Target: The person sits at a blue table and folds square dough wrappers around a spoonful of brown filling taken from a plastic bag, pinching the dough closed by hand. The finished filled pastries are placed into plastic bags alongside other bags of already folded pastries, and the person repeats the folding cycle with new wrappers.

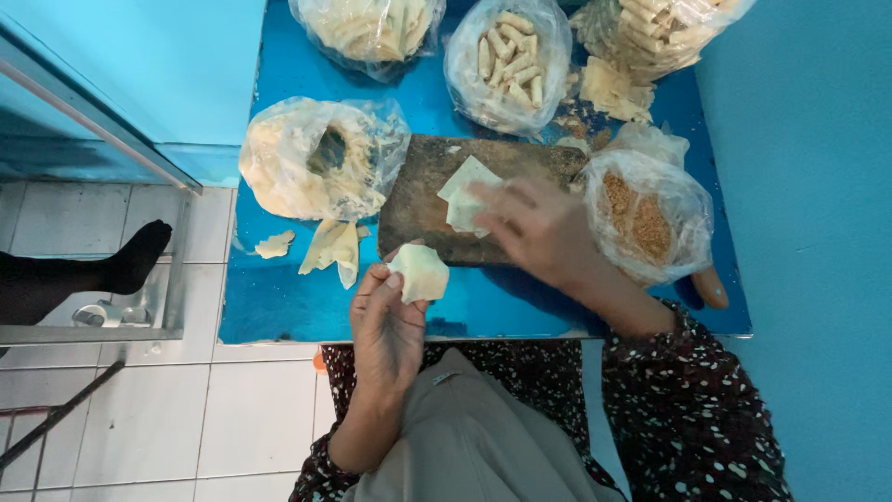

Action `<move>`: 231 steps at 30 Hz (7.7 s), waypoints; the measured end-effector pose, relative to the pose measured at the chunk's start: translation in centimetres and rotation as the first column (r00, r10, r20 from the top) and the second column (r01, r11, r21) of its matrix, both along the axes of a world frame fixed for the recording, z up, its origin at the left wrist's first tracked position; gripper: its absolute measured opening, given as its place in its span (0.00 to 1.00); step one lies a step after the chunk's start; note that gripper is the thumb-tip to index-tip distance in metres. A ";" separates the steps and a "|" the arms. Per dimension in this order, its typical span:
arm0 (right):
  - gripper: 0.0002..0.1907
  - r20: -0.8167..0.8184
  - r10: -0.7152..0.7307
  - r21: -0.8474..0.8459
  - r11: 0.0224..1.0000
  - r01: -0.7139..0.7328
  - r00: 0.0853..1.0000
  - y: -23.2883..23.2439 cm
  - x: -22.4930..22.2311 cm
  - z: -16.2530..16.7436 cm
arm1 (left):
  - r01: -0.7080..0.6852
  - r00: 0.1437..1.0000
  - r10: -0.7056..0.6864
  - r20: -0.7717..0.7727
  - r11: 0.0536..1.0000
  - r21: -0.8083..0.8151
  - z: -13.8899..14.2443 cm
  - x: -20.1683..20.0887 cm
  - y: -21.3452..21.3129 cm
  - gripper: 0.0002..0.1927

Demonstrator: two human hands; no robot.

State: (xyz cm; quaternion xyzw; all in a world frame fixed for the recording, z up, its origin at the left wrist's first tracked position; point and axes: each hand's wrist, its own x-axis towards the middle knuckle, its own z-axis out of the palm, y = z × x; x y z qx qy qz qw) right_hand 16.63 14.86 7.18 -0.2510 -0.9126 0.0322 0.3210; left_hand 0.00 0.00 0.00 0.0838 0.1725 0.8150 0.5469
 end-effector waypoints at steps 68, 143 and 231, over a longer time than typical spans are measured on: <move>0.17 -0.590 -0.354 -0.799 0.386 -0.461 0.725 8.9 -73.5 -7.9 | -0.246 0.562 0.118 -0.819 0.969 -0.030 -3.3 -71.7 15.9 0.07; 0.28 -0.403 -0.031 -0.823 0.451 -0.347 0.915 2.1 -41.7 -9.6 | -0.123 0.030 -0.031 -0.999 0.992 -0.034 -4.0 -45.1 6.3 0.16; 0.45 0.611 -0.220 0.520 0.836 -0.177 0.760 3.9 -36.0 -12.8 | -0.210 -0.844 -0.030 -0.535 0.937 0.280 -11.4 -37.6 4.7 0.22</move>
